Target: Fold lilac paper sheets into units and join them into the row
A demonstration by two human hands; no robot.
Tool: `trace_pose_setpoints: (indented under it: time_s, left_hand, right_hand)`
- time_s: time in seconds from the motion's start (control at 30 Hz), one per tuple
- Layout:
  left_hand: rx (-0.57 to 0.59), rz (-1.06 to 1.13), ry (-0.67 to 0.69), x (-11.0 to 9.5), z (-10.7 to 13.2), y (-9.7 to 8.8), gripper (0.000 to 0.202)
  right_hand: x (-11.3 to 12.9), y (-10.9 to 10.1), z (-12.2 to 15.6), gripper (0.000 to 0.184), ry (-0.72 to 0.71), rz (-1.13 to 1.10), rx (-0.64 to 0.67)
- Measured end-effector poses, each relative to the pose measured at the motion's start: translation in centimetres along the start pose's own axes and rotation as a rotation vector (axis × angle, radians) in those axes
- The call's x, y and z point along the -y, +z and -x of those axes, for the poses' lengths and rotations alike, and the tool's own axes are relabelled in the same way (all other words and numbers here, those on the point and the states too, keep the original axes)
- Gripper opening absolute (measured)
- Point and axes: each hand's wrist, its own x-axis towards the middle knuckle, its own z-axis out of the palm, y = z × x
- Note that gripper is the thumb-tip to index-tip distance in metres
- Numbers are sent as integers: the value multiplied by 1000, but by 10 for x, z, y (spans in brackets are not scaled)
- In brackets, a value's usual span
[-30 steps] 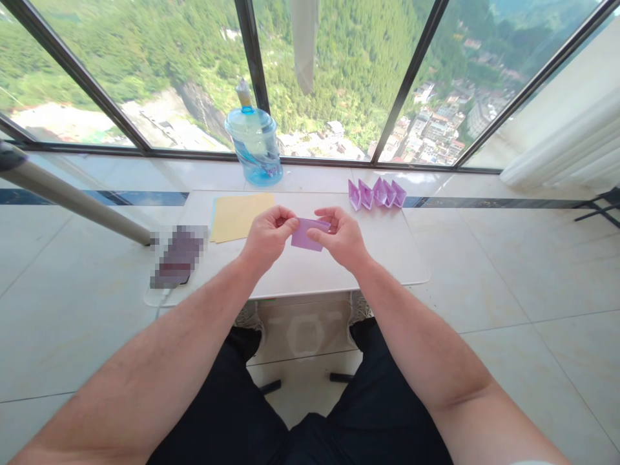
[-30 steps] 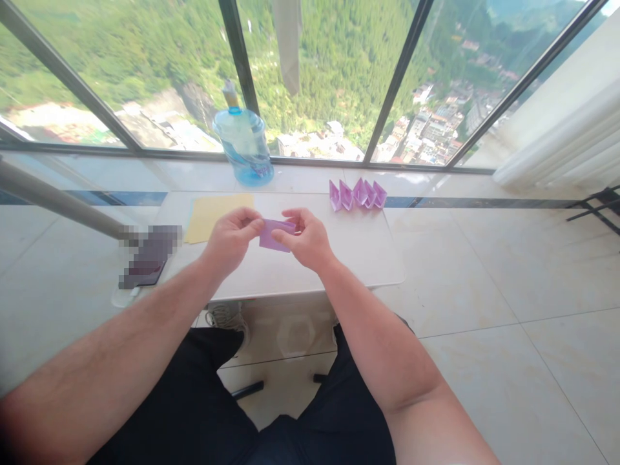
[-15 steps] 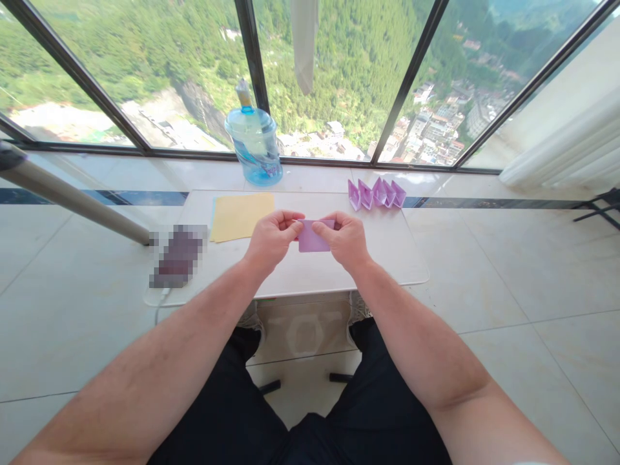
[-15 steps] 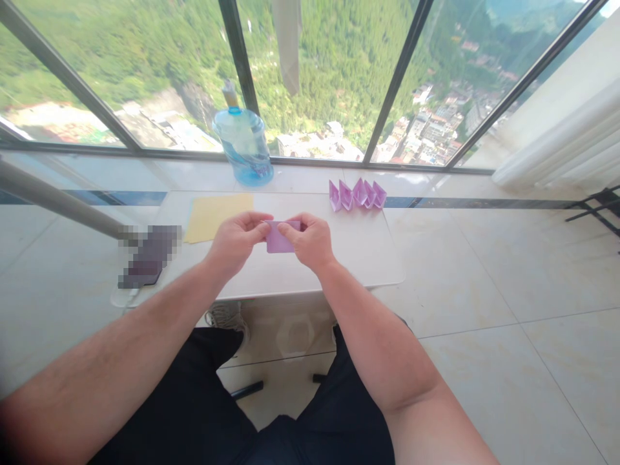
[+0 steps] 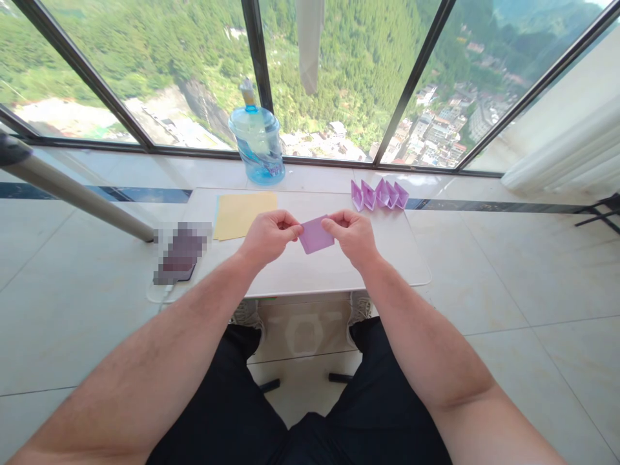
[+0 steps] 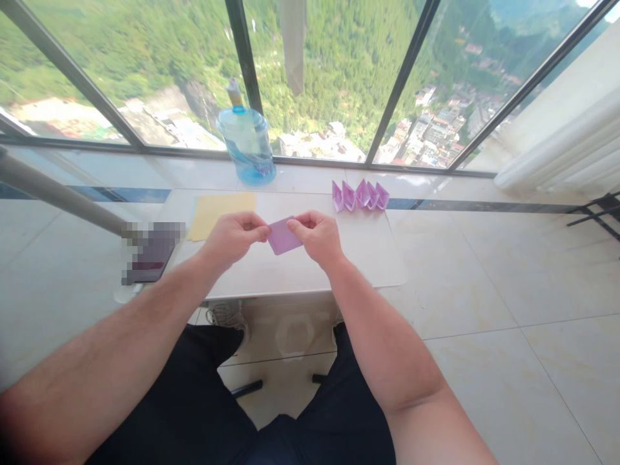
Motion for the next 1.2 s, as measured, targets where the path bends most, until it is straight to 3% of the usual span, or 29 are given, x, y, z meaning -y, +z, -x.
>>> trace_pose_setpoints:
  time_s: [0.37, 0.47, 0.57, 0.67, 0.93, 1.2]
  left_hand:
    - [35, -19, -60, -10, 3, 4, 15]
    - [-12, 124, -90, -8, 2, 10, 16]
    - [-79, 431, -212, -4, 1, 16, 23]
    - [-113, 637, -316, 0, 2, 22, 28]
    - [-197, 843, -319, 1, 3, 31, 33]
    - [-262, 915, -323, -4, 5, 31, 30]
  right_hand:
    - [-2, 6, -1, 21, -97, -36, -110]
    - [0, 8, 1, 25, -107, -131, -140]
    - [2, 12, 4, 43, -4, -290, -54]
    - [3, 17, 6, 52, 111, -309, 40]
    - [-2, 26, 5, 29, 120, -188, -23]
    - [-2, 28, 5, 26, 80, -172, -79]
